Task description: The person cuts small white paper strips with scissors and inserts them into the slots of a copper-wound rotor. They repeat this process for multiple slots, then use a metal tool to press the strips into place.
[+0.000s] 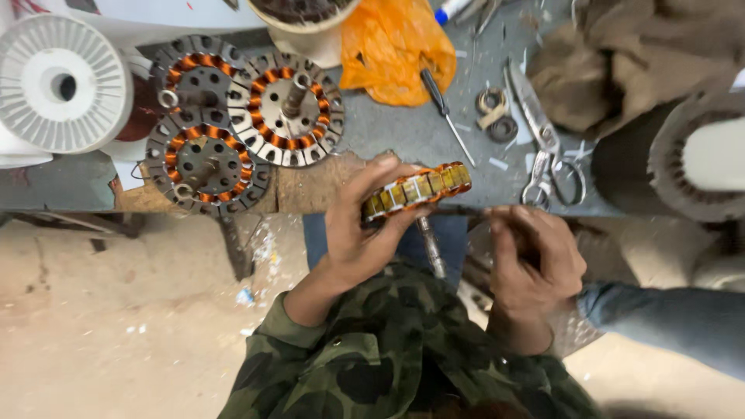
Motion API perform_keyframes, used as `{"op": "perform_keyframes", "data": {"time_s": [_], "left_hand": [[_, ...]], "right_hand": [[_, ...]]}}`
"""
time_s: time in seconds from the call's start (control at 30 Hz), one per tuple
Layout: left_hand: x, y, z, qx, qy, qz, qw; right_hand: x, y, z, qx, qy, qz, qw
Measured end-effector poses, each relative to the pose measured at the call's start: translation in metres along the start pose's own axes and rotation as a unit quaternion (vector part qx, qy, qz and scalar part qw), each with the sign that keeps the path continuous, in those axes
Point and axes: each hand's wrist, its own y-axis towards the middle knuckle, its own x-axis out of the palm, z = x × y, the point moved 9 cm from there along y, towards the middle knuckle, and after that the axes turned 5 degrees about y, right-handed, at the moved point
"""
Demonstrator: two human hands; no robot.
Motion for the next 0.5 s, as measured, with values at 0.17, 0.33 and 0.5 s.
{"op": "perform_keyframes", "data": {"time_s": [0.17, 0.33, 0.5], "left_hand": [[-0.003, -0.015, 0.02, 0.079, 0.16, -0.042, 0.983], [-0.003, -0.015, 0.023, 0.08, 0.163, -0.049, 0.982], [0.0, -0.012, 0.024, 0.054, 0.168, -0.073, 0.982]], "right_hand": [[0.018, -0.012, -0.026, -0.138, -0.024, -0.082, 0.987], [0.029, -0.007, -0.028, -0.157, -0.019, -0.155, 0.975], [0.025, -0.004, -0.029, -0.168, 0.028, -0.176, 0.97]]}}
